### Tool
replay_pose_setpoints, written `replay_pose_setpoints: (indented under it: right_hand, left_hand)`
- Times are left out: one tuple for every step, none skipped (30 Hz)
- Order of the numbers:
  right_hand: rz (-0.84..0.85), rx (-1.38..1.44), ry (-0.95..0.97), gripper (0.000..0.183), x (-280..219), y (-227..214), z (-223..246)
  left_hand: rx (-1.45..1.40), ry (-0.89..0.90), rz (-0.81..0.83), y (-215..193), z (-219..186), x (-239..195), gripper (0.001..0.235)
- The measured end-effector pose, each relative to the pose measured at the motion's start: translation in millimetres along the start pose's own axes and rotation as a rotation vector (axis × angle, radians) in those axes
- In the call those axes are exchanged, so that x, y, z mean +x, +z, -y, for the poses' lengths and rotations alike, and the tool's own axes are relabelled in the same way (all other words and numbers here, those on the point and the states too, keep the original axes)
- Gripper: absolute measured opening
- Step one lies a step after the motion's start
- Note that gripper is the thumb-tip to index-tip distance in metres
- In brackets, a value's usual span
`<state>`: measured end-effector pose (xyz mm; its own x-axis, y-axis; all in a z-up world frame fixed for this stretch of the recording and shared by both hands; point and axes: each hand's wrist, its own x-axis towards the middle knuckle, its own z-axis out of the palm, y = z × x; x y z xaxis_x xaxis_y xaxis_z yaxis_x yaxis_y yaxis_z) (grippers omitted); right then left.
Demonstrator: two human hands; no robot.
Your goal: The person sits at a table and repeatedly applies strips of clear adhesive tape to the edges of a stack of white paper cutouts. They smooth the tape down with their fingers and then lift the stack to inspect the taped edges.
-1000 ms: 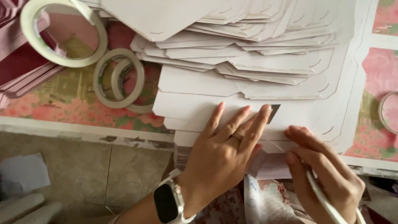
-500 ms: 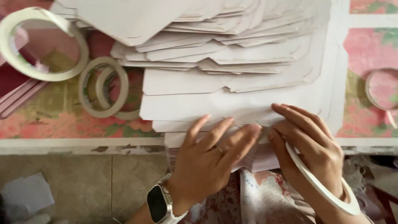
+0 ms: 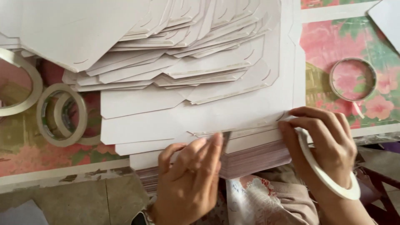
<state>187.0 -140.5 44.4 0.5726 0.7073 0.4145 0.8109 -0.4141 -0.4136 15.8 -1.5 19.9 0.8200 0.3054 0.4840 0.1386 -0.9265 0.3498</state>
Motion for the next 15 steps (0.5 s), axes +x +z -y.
replay_pose_setpoints:
  right_hand:
    - [0.023, 0.007, -0.032, 0.004, 2.2, -0.4, -2.8]
    - [0.024, 0.004, -0.036, 0.004, 2.6, -2.4, -4.5]
    - [0.065, 0.011, -0.058, 0.004, 4.4, -3.3, -6.1]
    - [0.107, 0.018, -0.081, 0.004, 6.1, -4.3, -6.8]
    - [0.108, 0.028, -0.094, 0.004, 4.7, -6.6, -9.4]
    - [0.141, 0.013, -0.119, 0.003, 3.6, -9.1, -12.0]
    - [0.168, -0.004, -0.146, 0.009, 3.8, -11.3, -15.4]
    - [0.164, 0.005, -0.16, 0.009, 1.9, -9.8, -11.3]
    - [-0.005, 0.08, -0.109, 0.007, -1.6, -8.7, -7.6]
    - [-0.174, 0.157, -0.055, 0.009, -5.2, -7.1, -4.7]
    - [-0.172, 0.164, -0.058, 0.009, -8.3, 1.0, -12.1]
    - [-0.245, 0.144, -0.079, 0.008, -11.3, 9.7, -19.2]
    - [-0.317, 0.125, -0.102, 0.011, -15.0, 19.2, -24.6]
    - [-0.315, 0.134, -0.105, 0.011, -12.1, 17.0, -13.4]
    - [-0.218, 0.166, -0.038, 0.006, -6.8, 14.2, -3.6]
  left_hand:
    - [0.018, -0.003, 0.012, 2.3, -8.6, 3.3, 0.051]
    - [0.016, -0.005, 0.008, 8.0, -14.1, 14.2, 0.051]
    - [-0.059, 0.059, 0.037, 12.9, -19.7, 24.5, 0.048]
    - [-0.134, 0.122, 0.066, 16.9, -24.8, 34.5, 0.047]
    - [-0.121, 0.113, 0.061, 22.6, -28.7, 37.0, 0.047]
    - [-0.146, 0.16, 0.044, 28.1, -32.4, 39.9, 0.047]
    - [-0.169, 0.211, 0.027, 34.2, -35.3, 44.5, 0.05]
    - [-0.154, 0.206, 0.021, 31.1, -30.2, 44.1, 0.05]
    - [-0.148, 0.246, -0.026, 29.0, -25.5, 43.0, 0.059]
    - [-0.142, 0.285, -0.071, 27.6, -20.7, 42.0, 0.074]
    - [-0.136, 0.281, -0.071, 19.7, -19.4, 49.2, 0.074]
    - [-0.05, 0.288, -0.129, 11.9, -17.6, 56.1, 0.051]
    - [0.036, 0.292, -0.187, 2.9, -15.2, 61.2, 0.03]
    - [0.044, 0.286, -0.185, 10.4, -12.6, 53.8, 0.03]
    - [0.03, 0.253, -0.115, 18.2, -10.2, 48.8, 0.039]
